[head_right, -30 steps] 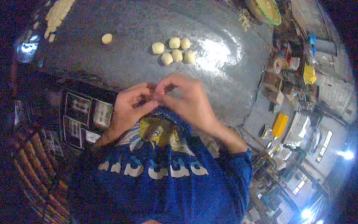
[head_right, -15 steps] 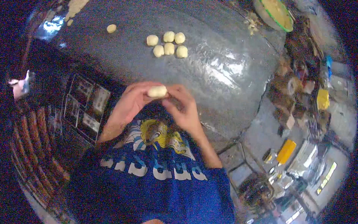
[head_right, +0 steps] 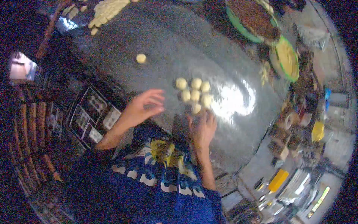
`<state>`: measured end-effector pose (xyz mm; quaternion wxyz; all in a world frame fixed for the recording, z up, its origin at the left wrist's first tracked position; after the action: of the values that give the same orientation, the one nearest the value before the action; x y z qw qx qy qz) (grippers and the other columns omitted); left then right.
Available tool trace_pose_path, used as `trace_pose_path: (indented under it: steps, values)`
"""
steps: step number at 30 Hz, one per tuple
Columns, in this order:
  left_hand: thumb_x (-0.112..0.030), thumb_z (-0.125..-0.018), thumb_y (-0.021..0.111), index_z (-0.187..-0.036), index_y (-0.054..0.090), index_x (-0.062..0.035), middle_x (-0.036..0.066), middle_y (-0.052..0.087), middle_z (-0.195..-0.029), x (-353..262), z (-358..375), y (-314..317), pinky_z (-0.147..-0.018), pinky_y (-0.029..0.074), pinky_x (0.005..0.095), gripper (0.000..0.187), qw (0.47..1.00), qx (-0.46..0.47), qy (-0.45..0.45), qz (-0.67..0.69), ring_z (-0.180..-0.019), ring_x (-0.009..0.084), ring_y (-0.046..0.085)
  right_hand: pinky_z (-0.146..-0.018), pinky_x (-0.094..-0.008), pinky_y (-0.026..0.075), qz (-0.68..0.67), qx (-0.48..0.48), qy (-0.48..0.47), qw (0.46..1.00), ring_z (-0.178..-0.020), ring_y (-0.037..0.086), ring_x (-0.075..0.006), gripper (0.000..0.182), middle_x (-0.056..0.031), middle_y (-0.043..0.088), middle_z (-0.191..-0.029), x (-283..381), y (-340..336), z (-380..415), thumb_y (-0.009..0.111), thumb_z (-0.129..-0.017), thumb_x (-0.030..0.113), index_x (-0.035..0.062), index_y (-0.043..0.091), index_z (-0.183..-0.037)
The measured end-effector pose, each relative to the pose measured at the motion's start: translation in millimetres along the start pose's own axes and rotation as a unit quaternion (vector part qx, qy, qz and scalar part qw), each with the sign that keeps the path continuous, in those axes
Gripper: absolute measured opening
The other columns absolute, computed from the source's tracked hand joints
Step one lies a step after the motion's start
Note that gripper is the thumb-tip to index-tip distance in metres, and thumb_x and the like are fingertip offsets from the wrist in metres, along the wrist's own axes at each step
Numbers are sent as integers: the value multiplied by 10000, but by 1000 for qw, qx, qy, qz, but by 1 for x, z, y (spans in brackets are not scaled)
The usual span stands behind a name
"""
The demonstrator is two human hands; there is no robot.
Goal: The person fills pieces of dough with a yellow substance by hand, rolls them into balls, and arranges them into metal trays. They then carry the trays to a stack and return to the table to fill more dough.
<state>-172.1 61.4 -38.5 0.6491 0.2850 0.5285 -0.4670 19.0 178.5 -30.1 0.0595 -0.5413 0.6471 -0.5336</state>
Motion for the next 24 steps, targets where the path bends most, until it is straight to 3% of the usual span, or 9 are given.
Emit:
trace_pose_path:
  steps: [3, 5, 8, 10, 14, 17, 20, 22, 24]
  values:
    - [-136, -812, 709, -1247, 531, -50, 96, 638, -1089, 37, -9, -80, -812, 499, 309, 478, 992, -125, 27, 6, -958, 155, 628, -669, -359, 476, 171, -1, 8, 985, -779, 583, -289, 250, -161, 609, -964, 15, 26, -27, 659, -811, 47, 2, 586, -1047]
    - [-118, -805, 704, -1189, 571, -51, 94, 664, -1014, 49, -10, -131, -813, 499, 303, 411, 974, -220, -20, -44, -950, 160, 633, -667, -364, 478, -13, 45, 111, 993, -791, 585, -263, 228, -160, 605, -999, 29, 47, -50, 641, -833, 66, 24, 591, -1051]
    - [-120, -788, 707, -1165, 584, -55, 106, 678, -951, 53, -32, -209, -817, 500, 317, 401, 942, -312, -11, -121, -927, 196, 643, -733, -371, 494, -53, 131, 23, 990, -852, 598, -272, 255, -160, 596, -1058, 60, 125, -98, 646, -823, 74, 37, 592, -1069]
    - [-124, -764, 702, -1170, 579, -65, 125, 652, -996, 65, -58, -277, -824, 499, 364, 428, 886, -412, 28, -214, -918, 262, 634, -791, -390, 477, -37, 154, -66, 985, -921, 582, -315, 285, -165, 592, -1065, 86, 174, -133, 663, -812, 99, 40, 590, -1082]
    - [-118, -747, 683, -1107, 577, -61, 139, 579, -1100, 58, -111, -384, -844, 482, 432, 379, 670, -566, 83, -473, -963, 352, 585, -839, -404, 455, -22, 166, -183, 969, -989, 556, -349, 307, -171, 587, -1063, 110, 236, -167, 667, -816, 123, 44, 584, -1101]
    - [-111, -752, 679, -1090, 591, -53, 150, 607, -1055, 92, -144, -426, -835, 489, 431, 354, 712, -491, 107, -490, -944, 359, 596, -791, -417, 471, -34, 212, -195, 957, -929, 567, -371, 312, -175, 586, -1048, 100, 252, -166, 666, -819, 130, 48, 596, -1112]
    - [-115, -771, 671, -1076, 622, -55, 164, 640, -1007, 84, -136, -422, -817, 504, 417, 314, 766, -490, 134, -395, -911, 368, 611, -717, -366, 486, -86, 245, -97, 961, -858, 604, -285, 289, -131, 590, -1035, 107, 221, -168, 672, -827, 110, 49, 613, -1104]
    - [-115, -811, 669, -1044, 659, -44, 111, 688, -983, 69, -120, -371, -808, 513, 332, 244, 851, -472, 134, -187, -889, 236, 659, -670, -282, 479, -274, 254, 57, 926, -810, 597, -158, 253, -61, 597, -965, 109, 192, -161, 682, -840, 96, 26, 622, -1076]
    - [-86, -840, 655, -1052, 668, -30, 51, 696, -983, 42, -96, -280, -820, 495, 271, 220, 932, -346, 104, 33, -900, 110, 629, -728, -301, 507, -309, 255, 175, 899, -893, 615, -181, 243, -110, 605, -981, 109, 166, -145, 711, -803, 90, 27, 632, -1025]
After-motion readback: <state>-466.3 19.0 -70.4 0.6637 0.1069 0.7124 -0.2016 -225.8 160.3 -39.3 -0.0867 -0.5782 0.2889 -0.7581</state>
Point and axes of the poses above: each hand's wrist, its own z-axis away from the middle knuckle, its own y-axis out of the palm, x = y × z, the point moved 6 cm from there along -z, towards the middle knuckle
